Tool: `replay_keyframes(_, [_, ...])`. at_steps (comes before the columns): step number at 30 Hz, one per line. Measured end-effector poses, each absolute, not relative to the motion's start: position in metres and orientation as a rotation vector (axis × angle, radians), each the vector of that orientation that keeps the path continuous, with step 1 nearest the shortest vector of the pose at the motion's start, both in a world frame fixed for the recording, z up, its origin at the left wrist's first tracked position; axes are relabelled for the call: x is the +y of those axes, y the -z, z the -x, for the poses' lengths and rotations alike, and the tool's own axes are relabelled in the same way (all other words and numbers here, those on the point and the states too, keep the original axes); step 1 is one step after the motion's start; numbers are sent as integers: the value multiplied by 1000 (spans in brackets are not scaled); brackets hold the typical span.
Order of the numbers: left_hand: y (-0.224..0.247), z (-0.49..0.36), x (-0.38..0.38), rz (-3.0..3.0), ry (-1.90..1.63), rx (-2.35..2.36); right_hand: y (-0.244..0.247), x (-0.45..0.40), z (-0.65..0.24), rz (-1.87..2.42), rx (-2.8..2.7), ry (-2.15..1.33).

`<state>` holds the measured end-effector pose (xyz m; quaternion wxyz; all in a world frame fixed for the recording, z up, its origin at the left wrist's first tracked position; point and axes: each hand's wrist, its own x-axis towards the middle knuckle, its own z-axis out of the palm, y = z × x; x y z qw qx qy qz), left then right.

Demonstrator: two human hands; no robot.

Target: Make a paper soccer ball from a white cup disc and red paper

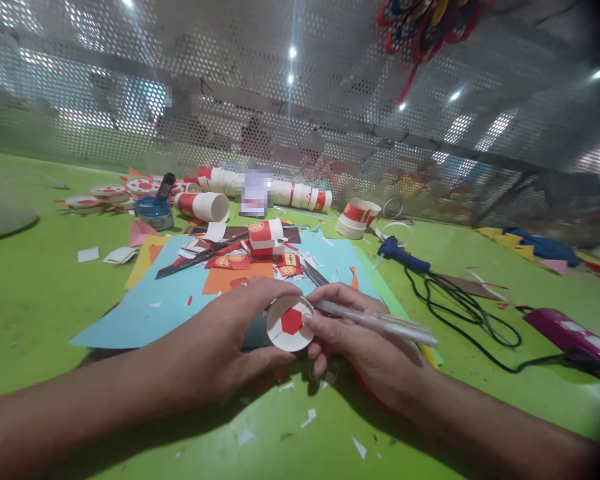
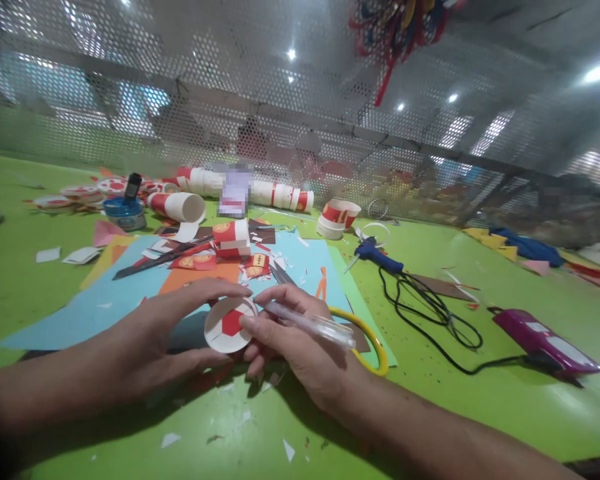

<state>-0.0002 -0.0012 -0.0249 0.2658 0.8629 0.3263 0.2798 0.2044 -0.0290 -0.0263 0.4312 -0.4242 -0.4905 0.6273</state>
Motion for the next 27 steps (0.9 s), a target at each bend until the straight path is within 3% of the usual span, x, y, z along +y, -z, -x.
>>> replay_keyframes(6, [29, -1, 4, -2329, -708, 995, 29, -28, -206, 1066, -1235, -1500])
replay_keyframes(12, [29, -4, 7, -2334, -528, 1107, 24, -27, -215, 1193, -1385, -1065])
replay_keyframes(18, [31, -3, 8, -2400, -471, 1105, 34, -29, -220, 1057, -1493, -1225])
replay_keyframes(27, [32, -3, 10, -2422, -457, 1096, 24, -33, -215, 1232, -1652, -1295])
